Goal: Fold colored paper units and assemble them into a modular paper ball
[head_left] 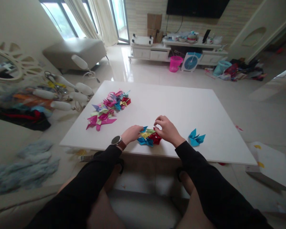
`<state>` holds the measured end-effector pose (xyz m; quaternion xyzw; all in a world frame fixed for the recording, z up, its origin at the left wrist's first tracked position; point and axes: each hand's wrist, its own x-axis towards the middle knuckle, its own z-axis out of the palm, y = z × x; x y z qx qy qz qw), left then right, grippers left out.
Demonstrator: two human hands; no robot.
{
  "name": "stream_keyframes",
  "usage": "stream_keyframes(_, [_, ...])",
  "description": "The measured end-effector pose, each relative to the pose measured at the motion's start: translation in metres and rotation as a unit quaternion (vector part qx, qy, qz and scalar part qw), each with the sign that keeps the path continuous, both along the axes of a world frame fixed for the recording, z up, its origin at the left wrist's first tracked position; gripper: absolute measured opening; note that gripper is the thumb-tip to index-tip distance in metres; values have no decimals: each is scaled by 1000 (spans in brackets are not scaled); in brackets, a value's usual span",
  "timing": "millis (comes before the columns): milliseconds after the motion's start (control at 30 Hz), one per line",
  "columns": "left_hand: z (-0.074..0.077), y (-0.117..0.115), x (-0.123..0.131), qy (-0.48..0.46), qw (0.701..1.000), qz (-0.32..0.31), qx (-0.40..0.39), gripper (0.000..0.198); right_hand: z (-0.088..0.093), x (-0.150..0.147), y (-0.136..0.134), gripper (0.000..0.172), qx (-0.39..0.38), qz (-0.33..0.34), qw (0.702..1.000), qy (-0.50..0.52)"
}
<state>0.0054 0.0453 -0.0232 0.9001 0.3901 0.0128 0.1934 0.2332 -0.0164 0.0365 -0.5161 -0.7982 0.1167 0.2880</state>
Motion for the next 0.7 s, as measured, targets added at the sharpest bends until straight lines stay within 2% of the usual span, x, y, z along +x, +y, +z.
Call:
stream_keyframes(267, [-1,0,2,5,1000,-12,-12,32,-1,0,0,12,-6,10,1000,-5])
stream_keyframes(700, [6,-3,4,14,999,-26,-28,33,-3,-1,0,12,-18,18,1000,-12])
